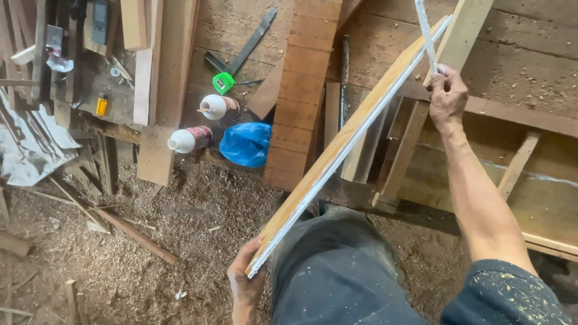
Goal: Applying wood glue to the edge of a wooden board and spreading it evenly with a small stick.
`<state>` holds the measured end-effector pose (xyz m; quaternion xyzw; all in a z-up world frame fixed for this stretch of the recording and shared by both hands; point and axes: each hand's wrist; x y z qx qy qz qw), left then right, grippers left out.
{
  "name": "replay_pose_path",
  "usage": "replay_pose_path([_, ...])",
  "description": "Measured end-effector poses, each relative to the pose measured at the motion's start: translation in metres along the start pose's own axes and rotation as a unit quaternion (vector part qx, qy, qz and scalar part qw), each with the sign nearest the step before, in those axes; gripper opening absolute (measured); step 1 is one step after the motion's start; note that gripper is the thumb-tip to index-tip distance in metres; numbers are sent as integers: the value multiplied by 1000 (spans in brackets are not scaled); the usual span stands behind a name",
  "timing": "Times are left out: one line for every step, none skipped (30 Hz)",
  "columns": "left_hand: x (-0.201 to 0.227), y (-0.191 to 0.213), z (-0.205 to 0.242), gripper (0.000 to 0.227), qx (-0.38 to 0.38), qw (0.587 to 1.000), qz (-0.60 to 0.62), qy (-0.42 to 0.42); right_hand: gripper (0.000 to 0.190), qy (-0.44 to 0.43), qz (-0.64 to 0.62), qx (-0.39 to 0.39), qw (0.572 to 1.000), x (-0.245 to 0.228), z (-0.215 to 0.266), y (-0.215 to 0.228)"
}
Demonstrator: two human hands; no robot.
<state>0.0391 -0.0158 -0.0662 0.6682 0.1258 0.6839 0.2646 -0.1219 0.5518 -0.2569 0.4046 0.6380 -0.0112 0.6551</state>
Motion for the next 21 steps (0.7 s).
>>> replay_pose_path([0, 1, 0, 52, -2, 1000, -1, 2, 22, -3, 0, -1, 1000, -4, 10, 6])
replay_pose_path([-1, 0, -2, 46, 1, 1000, -11, -3, 19, 5, 16, -14, 1000, -8, 17, 12])
replay_pose_path([-2, 0, -4, 40, 3, 1000, -21, -7, 15, 13, 32, -26, 999, -13, 23, 18])
replay_pose_path([-7, 1, -4, 40, 4, 1000, -16, -9, 15, 16, 36, -25, 999, -13, 33, 32])
replay_pose_path([-13, 2, -4, 40, 4, 999, -29, -19, 16, -5, 39, -36, 999, -12, 42, 44])
replay_pose_path([-16, 2, -1, 41, 6, 999, -41, -24, 17, -27, 42, -52, 997, -13, 52, 58])
replay_pose_path([-13, 2, -5, 41, 7, 999, -37, -21, 17, -25, 47, -55, 997, -17, 52, 77])
replay_pose_path([-11, 3, -6, 41, 8, 1000, -13, -2, 16, -4, 91, -61, 994, -20, 53, 93])
replay_pose_path([-8, 4, -7, 41, 9, 1000, 10, 18, 16, 18, 135, -68, 988, -24, 54, 109])
replay_pose_path([-9, 6, -7, 41, 8, 1000, 15, 21, 16, 18, 140, -70, 988, -32, 50, 122])
replay_pose_path([-9, 7, -6, 42, 5, 1000, -10, 7, 17, 4, 145, -88, 985, -39, 45, 136])
replay_pose_path([-10, 8, -7, 43, 1, 999, -34, -9, 18, -10, 150, -105, 983, -47, 39, 150])
replay_pose_path([-10, 6, -6, 43, 0, 1000, -31, -6, 18, -10, 154, -107, 982, -68, 26, 153])
replay_pose_path([-11, 6, -6, 42, 4, 1000, -27, -5, 28, -12, 190, -148, 970, -88, 14, 156])
replay_pose_path([-12, 6, -6, 42, 9, 1000, -23, -4, 39, -14, 224, -189, 956, -108, 3, 158])
replay_pose_path([-19, 4, -3, 42, 8, 1000, -21, -4, 39, -14, 226, -189, 955, -105, -8, 160])
replay_pose_path([-25, 3, 0, 42, 7, 999, -31, -16, 34, 5, 253, -226, 941, -102, -20, 161])
replay_pose_path([-32, 2, 3, 43, 8, 999, -42, -27, 29, 24, 278, -262, 924, -99, -32, 161])
replay_pose_path([-26, 4, 2, 43, 8, 999, -41, -27, 29, 25, 278, -262, 924, -82, -40, 166])
replay_pose_path([-19, 5, 0, 44, 7, 999, -42, -8, 27, 68, 349, -268, 895, -65, -51, 168])
replay_pose_path([-13, 6, -2, 46, 5, 999, -42, 10, 26, 110, 417, -271, 860, -48, -64, 171])
Point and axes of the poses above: each hand's wrist, its own z-axis away from the middle knuckle, its own y-axis out of the back of the hand, x = y × z, and after that the axes turned 3 degrees about -z, right-handed
